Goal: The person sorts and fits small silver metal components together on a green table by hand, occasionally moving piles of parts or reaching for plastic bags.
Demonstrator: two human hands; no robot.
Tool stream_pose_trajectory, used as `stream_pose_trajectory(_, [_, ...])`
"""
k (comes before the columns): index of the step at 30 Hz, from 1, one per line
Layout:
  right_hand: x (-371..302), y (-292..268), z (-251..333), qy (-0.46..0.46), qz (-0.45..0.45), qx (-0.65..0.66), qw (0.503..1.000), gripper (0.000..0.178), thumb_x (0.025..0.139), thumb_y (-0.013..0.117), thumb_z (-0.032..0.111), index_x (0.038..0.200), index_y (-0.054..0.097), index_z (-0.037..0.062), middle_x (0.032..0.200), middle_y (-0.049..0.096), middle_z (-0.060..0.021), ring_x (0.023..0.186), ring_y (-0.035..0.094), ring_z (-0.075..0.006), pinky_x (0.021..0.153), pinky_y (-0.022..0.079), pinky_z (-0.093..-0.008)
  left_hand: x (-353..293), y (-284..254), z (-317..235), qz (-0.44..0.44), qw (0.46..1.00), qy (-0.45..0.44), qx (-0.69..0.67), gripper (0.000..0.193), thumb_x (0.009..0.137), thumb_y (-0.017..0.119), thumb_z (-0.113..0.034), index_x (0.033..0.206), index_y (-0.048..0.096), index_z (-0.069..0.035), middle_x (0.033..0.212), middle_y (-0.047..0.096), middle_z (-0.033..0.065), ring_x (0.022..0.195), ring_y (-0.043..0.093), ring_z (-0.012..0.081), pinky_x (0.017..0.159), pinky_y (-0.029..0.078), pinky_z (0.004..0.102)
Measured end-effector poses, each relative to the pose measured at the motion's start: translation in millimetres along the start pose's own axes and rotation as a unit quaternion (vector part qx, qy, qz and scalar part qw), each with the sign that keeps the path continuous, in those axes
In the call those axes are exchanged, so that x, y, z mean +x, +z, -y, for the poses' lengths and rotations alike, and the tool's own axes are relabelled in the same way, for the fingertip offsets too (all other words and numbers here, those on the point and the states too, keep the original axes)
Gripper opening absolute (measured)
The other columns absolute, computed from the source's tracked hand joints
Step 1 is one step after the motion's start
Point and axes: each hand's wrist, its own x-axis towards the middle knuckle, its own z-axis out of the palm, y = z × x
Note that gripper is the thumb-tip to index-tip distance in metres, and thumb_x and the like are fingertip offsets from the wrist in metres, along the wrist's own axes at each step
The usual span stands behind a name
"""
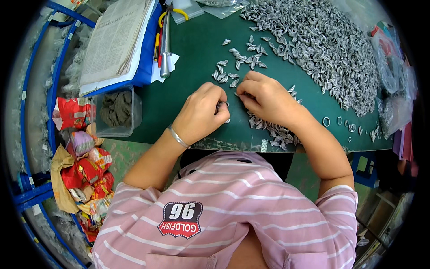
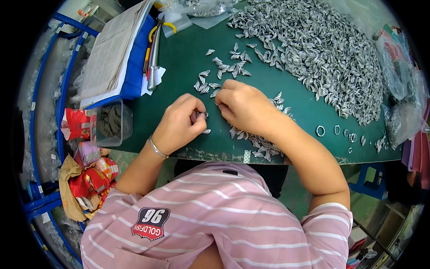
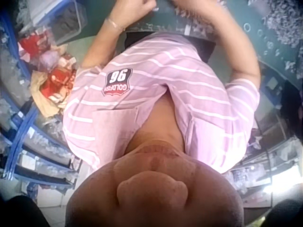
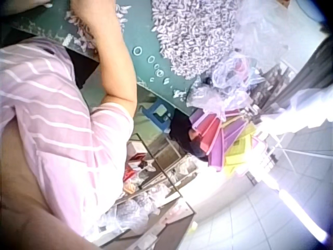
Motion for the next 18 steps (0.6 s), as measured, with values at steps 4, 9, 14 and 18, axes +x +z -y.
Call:
stream_pose_trajectory(4, [7.7,-31.7,12.4,0.081,0.146,0.070,0.983,0.017,0.079,0.064,0.001,0.096,0.065,0.0009,0.091,0.057,-0.0118,0.082,0.059,-0.0302,0.072,0.050,-0.0360,-0.7,-2.2,-10.0,0.010,0.994,-0.048,-0.093,0.010,0.076,0.062,0.002,0.086,0.060,0.000,0.079,0.058,0.0123,0.064,0.059,0.0259,0.058,0.049,0.0351])
stream_pose_trajectory(9, [15.5,3.0,-5.8,-0.039,-0.057,-0.051,0.996,0.015,0.077,0.065,0.003,0.092,0.066,0.0028,0.089,0.057,-0.0137,0.082,0.060,-0.0332,0.073,0.051,-0.0405,13.0,2.2,-6.7,-0.059,0.998,-0.003,-0.023,0.013,0.078,0.065,0.000,0.090,0.062,0.000,0.084,0.057,0.0090,0.057,0.055,0.0161,0.054,0.045,0.0292])
stream_pose_trajectory(14, [17.4,-21.3,6.6,0.069,0.106,-0.049,0.991,0.016,0.077,0.067,0.005,0.093,0.067,0.0045,0.097,0.059,-0.0130,0.090,0.060,-0.0332,0.076,0.051,-0.0407,19.3,0.6,25.1,-0.066,0.993,0.015,0.094,0.016,0.076,0.070,-0.003,0.089,0.061,-0.001,0.090,0.055,0.0092,0.059,0.055,0.0177,0.056,0.047,0.0314])
stream_pose_trajectory(18, [15.6,-16.9,-4.9,-0.034,-0.007,-0.021,0.999,0.015,0.076,0.070,0.004,0.091,0.065,0.0014,0.093,0.058,-0.0125,0.086,0.058,-0.0308,0.076,0.050,-0.0393,20.7,-13.1,17.0,0.053,0.997,-0.040,-0.047,0.012,0.077,0.070,-0.003,0.083,0.061,-0.001,0.087,0.053,0.0084,0.060,0.055,0.0166,0.057,0.047,0.0285])
